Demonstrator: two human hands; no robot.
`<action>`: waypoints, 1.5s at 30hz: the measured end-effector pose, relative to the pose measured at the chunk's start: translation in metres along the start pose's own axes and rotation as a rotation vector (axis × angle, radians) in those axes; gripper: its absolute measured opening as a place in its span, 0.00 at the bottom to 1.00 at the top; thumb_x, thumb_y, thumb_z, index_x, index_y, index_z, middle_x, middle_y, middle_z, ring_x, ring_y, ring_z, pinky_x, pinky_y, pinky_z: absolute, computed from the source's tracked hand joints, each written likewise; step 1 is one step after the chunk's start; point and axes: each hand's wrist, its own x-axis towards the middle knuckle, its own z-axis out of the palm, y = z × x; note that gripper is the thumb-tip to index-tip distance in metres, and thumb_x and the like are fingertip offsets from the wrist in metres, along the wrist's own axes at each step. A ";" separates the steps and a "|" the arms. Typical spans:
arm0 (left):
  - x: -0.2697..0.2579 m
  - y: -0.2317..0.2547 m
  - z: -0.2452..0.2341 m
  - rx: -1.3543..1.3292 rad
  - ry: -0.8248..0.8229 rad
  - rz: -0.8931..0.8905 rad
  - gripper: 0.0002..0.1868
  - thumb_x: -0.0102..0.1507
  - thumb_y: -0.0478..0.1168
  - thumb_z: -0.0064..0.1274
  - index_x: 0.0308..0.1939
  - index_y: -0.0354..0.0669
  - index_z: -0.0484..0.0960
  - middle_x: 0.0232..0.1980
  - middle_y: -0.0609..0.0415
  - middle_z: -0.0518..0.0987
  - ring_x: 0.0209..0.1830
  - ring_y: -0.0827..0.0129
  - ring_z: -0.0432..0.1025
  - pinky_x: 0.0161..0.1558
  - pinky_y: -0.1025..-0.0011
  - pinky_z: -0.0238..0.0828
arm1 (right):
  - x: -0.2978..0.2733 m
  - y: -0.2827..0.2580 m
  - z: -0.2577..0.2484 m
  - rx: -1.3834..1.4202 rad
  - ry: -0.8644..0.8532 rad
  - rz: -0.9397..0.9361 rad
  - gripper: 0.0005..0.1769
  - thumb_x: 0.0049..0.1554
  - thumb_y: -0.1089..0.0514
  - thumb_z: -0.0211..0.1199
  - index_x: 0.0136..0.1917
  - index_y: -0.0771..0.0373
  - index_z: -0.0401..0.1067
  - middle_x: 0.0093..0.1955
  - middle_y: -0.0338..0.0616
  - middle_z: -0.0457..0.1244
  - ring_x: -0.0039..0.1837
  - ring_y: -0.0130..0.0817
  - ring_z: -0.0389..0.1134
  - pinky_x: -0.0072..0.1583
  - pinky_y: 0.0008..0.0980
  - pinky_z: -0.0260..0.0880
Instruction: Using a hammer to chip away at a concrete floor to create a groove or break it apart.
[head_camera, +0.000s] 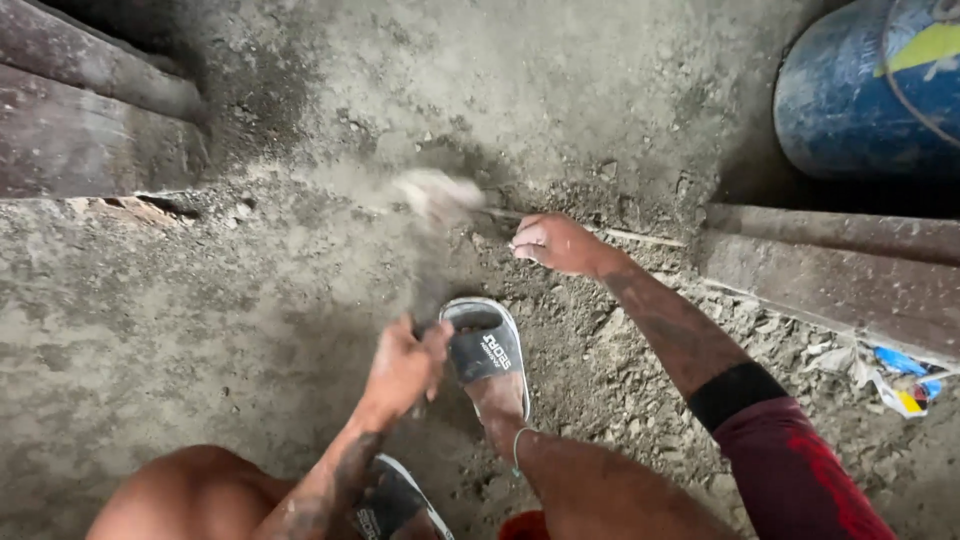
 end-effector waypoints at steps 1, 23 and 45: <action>0.010 -0.021 0.006 0.002 -0.007 -0.010 0.26 0.62 0.40 0.45 0.09 0.33 0.71 0.04 0.45 0.65 0.00 0.65 0.60 0.09 0.71 0.56 | 0.001 0.001 0.001 0.008 -0.001 0.009 0.11 0.60 0.59 0.51 0.49 0.65 0.72 0.46 0.51 0.64 0.49 0.51 0.66 0.53 0.52 0.65; 0.030 -0.067 -0.002 -0.121 -0.046 -0.083 0.13 0.60 0.36 0.48 0.23 0.29 0.71 0.10 0.45 0.67 0.03 0.64 0.62 0.06 0.69 0.57 | -0.006 -0.007 0.004 0.016 0.018 0.001 0.10 0.58 0.61 0.53 0.49 0.68 0.72 0.46 0.52 0.63 0.49 0.50 0.66 0.54 0.48 0.65; 0.040 -0.032 -0.003 -0.166 0.005 -0.127 0.09 0.58 0.31 0.45 0.23 0.30 0.69 0.13 0.49 0.64 0.05 0.68 0.59 0.10 0.69 0.59 | -0.061 0.002 0.013 -0.539 0.401 0.014 0.16 0.57 0.47 0.48 0.50 0.57 0.68 0.53 0.44 0.59 0.55 0.42 0.62 0.57 0.40 0.61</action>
